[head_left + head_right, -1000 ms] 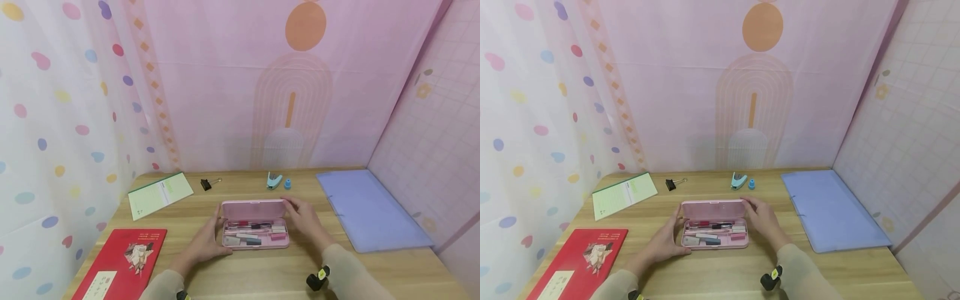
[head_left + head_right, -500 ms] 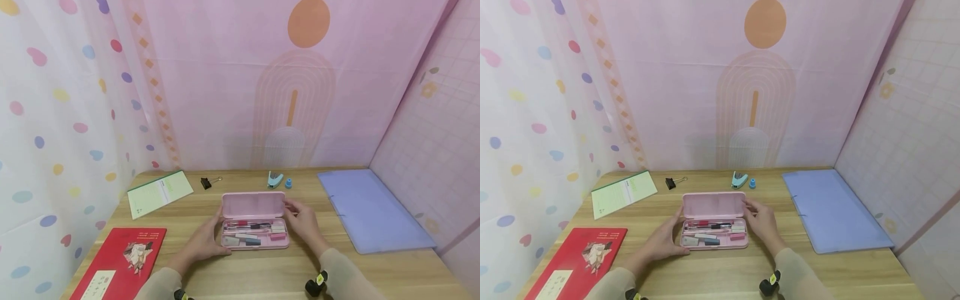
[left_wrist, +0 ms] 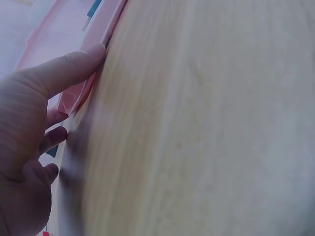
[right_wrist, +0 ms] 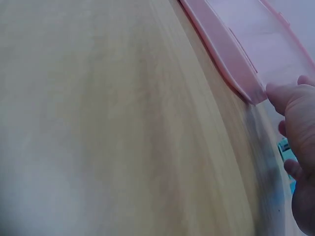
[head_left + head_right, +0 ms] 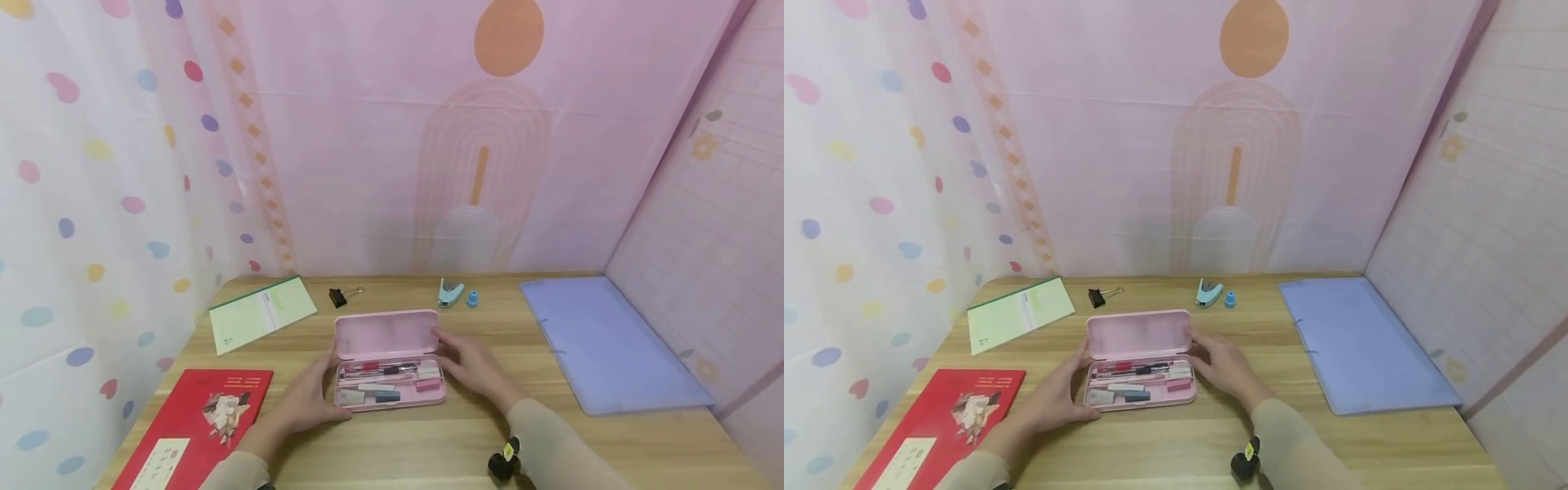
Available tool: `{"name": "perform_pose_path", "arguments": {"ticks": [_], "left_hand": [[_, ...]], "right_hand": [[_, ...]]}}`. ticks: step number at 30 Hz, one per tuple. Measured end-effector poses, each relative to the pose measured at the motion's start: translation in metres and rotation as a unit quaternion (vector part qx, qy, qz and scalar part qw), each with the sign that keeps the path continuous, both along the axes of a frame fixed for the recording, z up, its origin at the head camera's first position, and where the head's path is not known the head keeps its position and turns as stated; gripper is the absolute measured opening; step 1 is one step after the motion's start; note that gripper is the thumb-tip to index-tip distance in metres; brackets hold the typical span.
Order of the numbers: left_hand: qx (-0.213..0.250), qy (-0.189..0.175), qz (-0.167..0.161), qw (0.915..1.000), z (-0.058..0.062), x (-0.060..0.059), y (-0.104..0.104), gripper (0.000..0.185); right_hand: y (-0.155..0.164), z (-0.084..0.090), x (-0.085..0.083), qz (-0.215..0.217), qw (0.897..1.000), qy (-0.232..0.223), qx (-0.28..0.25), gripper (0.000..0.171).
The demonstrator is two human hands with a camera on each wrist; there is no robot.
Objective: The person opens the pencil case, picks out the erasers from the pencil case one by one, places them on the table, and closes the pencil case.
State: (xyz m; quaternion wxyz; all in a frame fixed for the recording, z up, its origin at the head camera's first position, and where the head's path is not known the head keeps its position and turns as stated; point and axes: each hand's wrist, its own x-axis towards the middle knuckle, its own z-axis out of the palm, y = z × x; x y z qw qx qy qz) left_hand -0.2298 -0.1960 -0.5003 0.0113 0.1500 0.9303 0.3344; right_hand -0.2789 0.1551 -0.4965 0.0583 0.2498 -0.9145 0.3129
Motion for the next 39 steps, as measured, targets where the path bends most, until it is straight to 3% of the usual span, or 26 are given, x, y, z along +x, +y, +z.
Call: {"name": "perform_pose_path", "arguments": {"ticks": [6, 9, 17, 24, 28, 33, 39], "left_hand": [[-0.073, 0.055, -0.018, 0.9956, -0.001, 0.001, -0.004, 0.115], [-0.101, 0.076, -0.024, 0.9917, 0.000, -0.001, -0.005, 0.109], [-0.106, 0.058, -0.028, 0.9923, 0.007, -0.004, -0.004, 0.110], [-0.124, 0.057, -0.024, 0.9904, 0.010, -0.005, -0.002, 0.115], [-0.143, 0.090, -0.034, 0.9851, 0.011, -0.004, -0.001, 0.110], [-0.159, 0.097, -0.049, 0.9813, 0.010, -0.005, -0.001, 0.107], [-0.150, 0.110, -0.059, 0.9808, 0.010, -0.001, 0.000, 0.099]], "right_hand": [[-0.005, -0.005, -0.007, 0.006, 0.995, 0.040, 0.086, 0.062], [-0.005, -0.005, -0.009, 0.012, 0.994, 0.049, 0.101, 0.061], [-0.006, -0.004, -0.010, 0.024, 0.994, 0.007, 0.104, 0.061], [-0.005, -0.004, -0.012, 0.025, 0.990, 0.006, 0.137, 0.061], [-0.003, -0.007, -0.013, 0.033, 0.991, 0.007, 0.133, 0.060], [-0.002, -0.008, -0.012, 0.035, 0.991, 0.021, 0.126, 0.059], [-0.002, 0.003, -0.003, 0.045, 0.992, 0.085, 0.080, 0.054]]}}
